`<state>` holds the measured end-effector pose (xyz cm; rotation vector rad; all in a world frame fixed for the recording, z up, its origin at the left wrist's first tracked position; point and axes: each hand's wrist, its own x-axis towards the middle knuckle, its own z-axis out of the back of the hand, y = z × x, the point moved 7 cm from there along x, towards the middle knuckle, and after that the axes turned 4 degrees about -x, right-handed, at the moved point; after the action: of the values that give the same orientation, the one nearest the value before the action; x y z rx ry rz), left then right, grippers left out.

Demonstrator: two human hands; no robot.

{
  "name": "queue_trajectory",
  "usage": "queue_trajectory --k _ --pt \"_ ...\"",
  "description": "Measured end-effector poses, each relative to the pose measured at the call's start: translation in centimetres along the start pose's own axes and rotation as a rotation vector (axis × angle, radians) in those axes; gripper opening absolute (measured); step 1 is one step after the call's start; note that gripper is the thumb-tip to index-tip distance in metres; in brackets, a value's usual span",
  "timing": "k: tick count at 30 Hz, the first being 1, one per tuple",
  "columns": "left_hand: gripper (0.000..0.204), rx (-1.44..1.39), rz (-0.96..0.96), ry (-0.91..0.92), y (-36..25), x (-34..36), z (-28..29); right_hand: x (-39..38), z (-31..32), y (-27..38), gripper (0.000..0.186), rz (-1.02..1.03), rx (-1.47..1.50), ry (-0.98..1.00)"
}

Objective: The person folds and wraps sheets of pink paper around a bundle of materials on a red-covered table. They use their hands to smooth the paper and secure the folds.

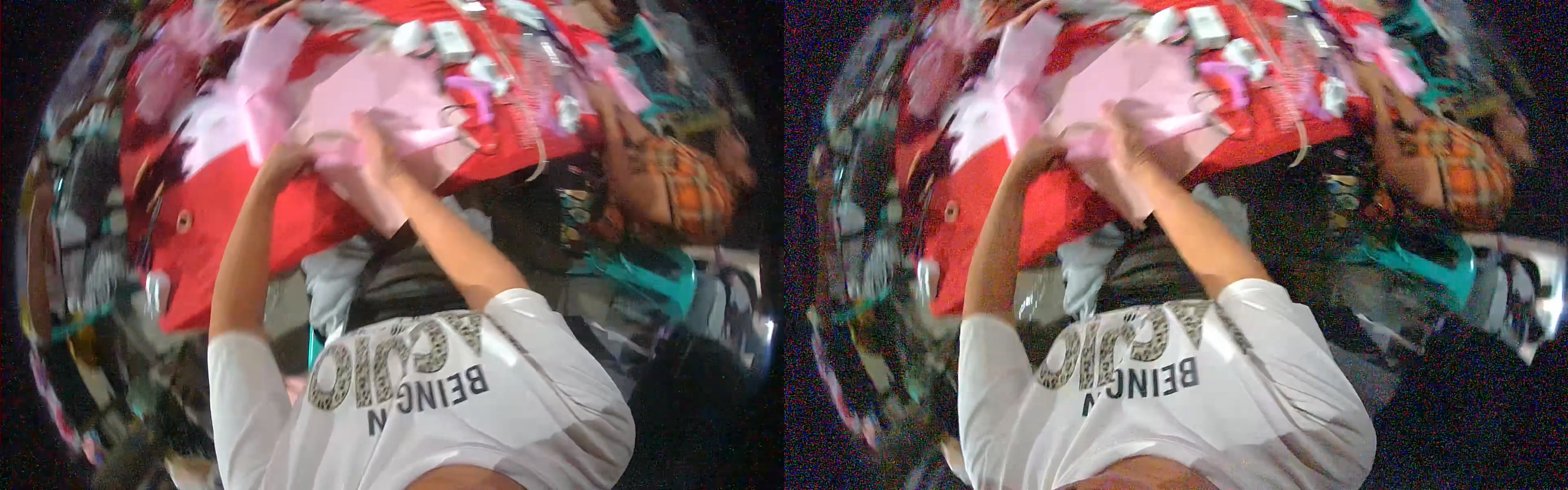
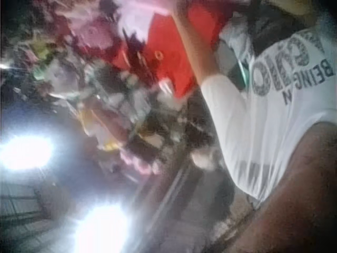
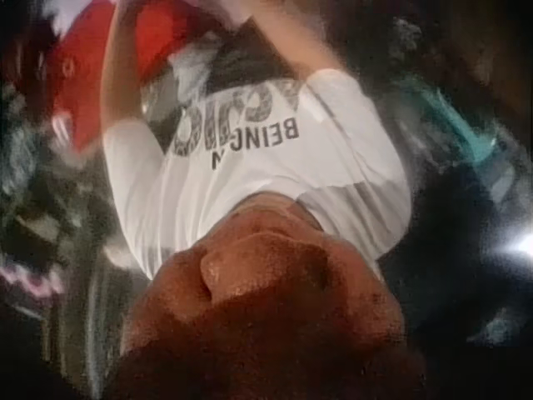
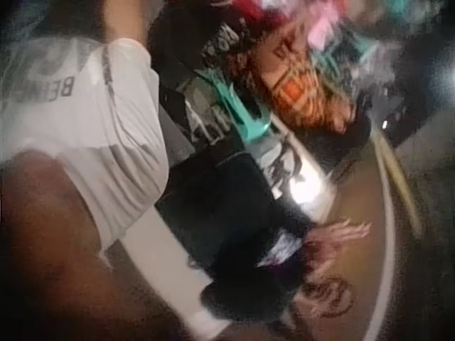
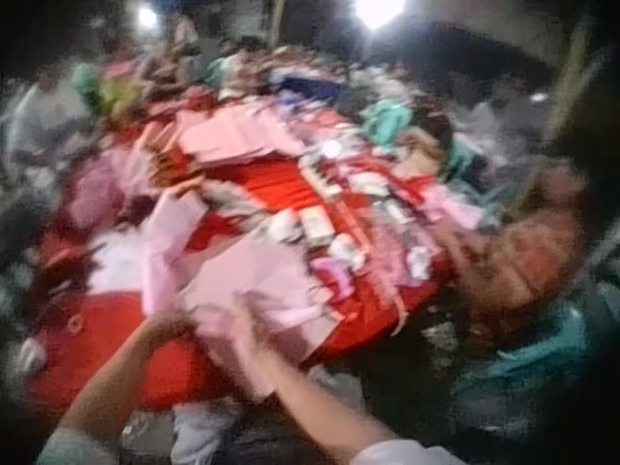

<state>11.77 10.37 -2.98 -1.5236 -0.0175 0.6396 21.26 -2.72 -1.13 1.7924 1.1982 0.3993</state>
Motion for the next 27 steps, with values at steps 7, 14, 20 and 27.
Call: queue_trajectory --k 7,14,20,27 --pt "0.022 0.153 0.091 -0.073 1.0 -1.3 1.5 0.9 1.2 -0.8 0.054 0.297 -0.319 -0.051" --pt "0.023 0.162 0.052 -0.102 -0.7 -0.6 0.4 0.5 1.9 0.2 0.047 0.329 -0.446 -0.158" --pt "0.022 0.164 0.039 -0.164 -2.6 -0.9 0.2 0.7 2.2 0.4 0.045 0.322 -0.494 -0.156" --pt "0.024 -0.010 -0.073 -0.021 -2.1 -0.5 -0.3 0.7 1.7 0.6 0.046 0.407 -0.476 -0.152"
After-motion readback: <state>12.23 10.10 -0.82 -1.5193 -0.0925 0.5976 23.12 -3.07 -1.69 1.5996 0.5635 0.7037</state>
